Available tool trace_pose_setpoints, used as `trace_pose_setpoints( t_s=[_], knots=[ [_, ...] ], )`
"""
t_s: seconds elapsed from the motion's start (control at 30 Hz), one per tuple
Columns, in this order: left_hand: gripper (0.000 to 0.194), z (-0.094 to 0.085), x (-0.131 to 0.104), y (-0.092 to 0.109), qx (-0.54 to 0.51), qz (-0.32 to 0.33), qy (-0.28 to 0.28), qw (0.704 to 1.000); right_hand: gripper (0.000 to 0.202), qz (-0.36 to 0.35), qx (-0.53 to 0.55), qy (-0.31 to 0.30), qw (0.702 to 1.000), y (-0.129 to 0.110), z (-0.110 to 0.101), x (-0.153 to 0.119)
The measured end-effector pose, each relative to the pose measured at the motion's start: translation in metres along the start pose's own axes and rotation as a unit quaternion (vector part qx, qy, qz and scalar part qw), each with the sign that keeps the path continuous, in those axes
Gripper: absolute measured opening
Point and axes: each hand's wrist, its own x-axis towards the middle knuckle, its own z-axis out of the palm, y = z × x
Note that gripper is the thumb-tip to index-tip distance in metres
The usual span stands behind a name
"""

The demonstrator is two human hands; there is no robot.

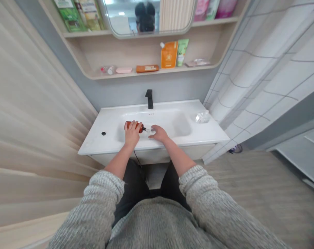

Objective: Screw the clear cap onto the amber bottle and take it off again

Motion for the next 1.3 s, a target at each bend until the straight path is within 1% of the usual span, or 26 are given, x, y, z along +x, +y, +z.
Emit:
trace_pose_setpoints(
  t_s=[0.63, 0.9, 1.3],
  knots=[
    [0.061, -0.0078, 0.0006, 0.0053, -0.011, -0.008, -0.010, 1.000, 0.079, 0.008, 0.000, -0.005, 1.000, 0.0001, 0.0002, 0.0003],
    [0.058, -0.0061, -0.0005, 0.0035, -0.007, 0.000, -0.002, 1.000, 0.078, -0.003, 0.009, 0.004, 1.000, -0.0010, 0.0000, -0.0018],
    [0.059, -0.0093, 0.0002, 0.0046, -0.009, 0.001, -0.011, 1.000, 0.077, -0.001, 0.003, 0.005, 1.000, -0.0061, -0.0039, -0.0036]
  ],
)
